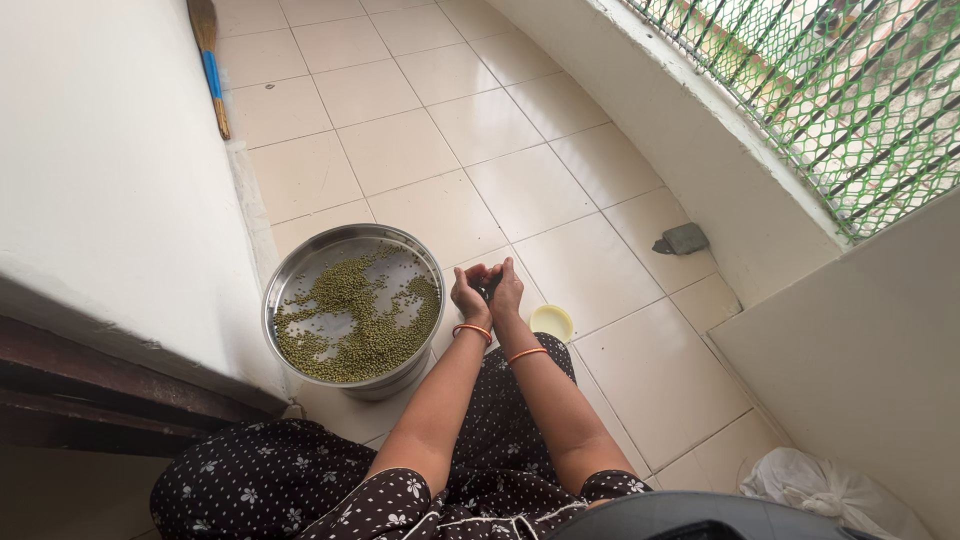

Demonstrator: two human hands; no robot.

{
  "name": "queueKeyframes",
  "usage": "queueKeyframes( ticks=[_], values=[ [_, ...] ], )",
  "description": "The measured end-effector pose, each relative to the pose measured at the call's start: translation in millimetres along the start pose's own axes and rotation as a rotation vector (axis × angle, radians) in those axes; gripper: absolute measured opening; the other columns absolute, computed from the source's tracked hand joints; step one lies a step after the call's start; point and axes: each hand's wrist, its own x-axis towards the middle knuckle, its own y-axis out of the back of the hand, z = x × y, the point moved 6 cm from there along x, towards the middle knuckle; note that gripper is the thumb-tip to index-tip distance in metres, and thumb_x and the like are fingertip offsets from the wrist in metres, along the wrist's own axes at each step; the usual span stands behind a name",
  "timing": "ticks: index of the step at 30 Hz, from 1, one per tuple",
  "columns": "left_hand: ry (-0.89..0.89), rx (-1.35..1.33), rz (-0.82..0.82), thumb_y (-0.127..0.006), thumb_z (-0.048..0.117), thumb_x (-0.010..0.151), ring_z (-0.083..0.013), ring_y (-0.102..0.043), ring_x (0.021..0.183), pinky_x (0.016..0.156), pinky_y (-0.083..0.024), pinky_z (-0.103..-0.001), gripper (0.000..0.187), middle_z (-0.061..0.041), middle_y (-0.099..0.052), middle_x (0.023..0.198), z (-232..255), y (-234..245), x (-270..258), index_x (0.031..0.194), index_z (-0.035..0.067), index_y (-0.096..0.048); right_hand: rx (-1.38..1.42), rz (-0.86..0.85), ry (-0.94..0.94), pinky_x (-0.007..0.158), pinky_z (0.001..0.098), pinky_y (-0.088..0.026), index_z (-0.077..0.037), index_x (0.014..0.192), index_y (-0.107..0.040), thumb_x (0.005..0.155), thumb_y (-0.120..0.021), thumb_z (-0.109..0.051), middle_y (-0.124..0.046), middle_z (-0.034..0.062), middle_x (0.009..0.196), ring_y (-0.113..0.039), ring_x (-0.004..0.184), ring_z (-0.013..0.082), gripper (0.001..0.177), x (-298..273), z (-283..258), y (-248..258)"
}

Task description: The person sorts green legumes on a metal tray by hand, rubbing them between palms and placing impurities into a jar. The person then pours the cleaned legumes into a metal container, covers it with the tray, and empties more legumes from a plastic bag onto the tray.

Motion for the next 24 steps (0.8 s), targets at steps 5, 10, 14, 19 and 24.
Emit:
queueKeyframes(
  ticks=[5, 10, 14, 19, 24],
  values=[
    [-0.047, 0.129, 0.005, -0.041, 0.041, 0.107, -0.0213, -0.069, 0.079, 0.078, -0.056, -0.032, 0.057, -0.013, -0.072, 0.085, 4.1, 2.0, -0.4, 0.09, -0.005, -0.071, -0.013, 0.008, 0.006, 0.055, 0.0298, -0.052, -0.008, 0.075, -0.059, 0.104, -0.056, -0.039, -0.061, 0.0059, 0.068, -0.059, 0.058, 0.0172, 0.043, -1.1, -0.4, 0.9],
    [-0.012, 0.129, 0.03, -0.048, 0.037, 0.105, -0.0203, -0.067, 0.076, 0.076, -0.055, -0.032, 0.048, -0.011, -0.07, 0.082, 2.9, -0.2, 0.9, 0.087, -0.002, -0.07, -0.078, 0.033, 0.02, 0.052, 0.0279, -0.05, -0.009, 0.073, -0.057, 0.104, -0.056, -0.04, -0.058, 0.0033, 0.065, -0.056, 0.055, 0.0144, 0.044, -3.3, -2.7, 3.0],
    [-0.035, 0.136, 0.036, -0.057, 0.034, 0.102, -0.0182, -0.064, 0.072, 0.072, -0.053, -0.031, 0.041, -0.009, -0.067, 0.076, 5.6, -0.2, -0.7, 0.081, 0.0, -0.067, -0.115, 0.037, 0.026, 0.045, 0.0262, -0.039, -0.01, 0.07, -0.056, 0.104, -0.057, -0.04, -0.052, 0.0013, 0.059, -0.046, 0.049, 0.0121, 0.046, -3.5, -3.0, 3.1],
    [-0.033, 0.14, 0.02, -0.059, 0.034, 0.099, -0.0174, -0.065, 0.07, 0.071, -0.055, -0.03, 0.039, -0.008, -0.067, 0.074, 6.1, -1.1, -1.6, 0.079, 0.002, -0.066, -0.128, 0.046, -0.006, 0.042, 0.0257, -0.033, -0.011, 0.069, -0.055, 0.104, -0.057, -0.04, -0.049, 0.0002, 0.056, -0.042, 0.045, 0.0112, 0.046, -3.8, -3.8, 4.4],
    [0.052, 0.04, -0.001, -0.06, 0.035, 0.1, -0.0173, -0.062, 0.067, 0.065, -0.05, -0.029, 0.04, -0.008, -0.066, 0.07, 5.5, -1.7, -4.0, 0.074, 0.005, -0.065, 0.079, 0.017, -0.098, 0.047, 0.028, -0.037, -0.013, 0.068, -0.052, 0.104, -0.058, -0.038, -0.046, -0.0002, 0.057, -0.043, 0.051, 0.0139, 0.044, -7.7, -3.4, -1.3]
  ],
)
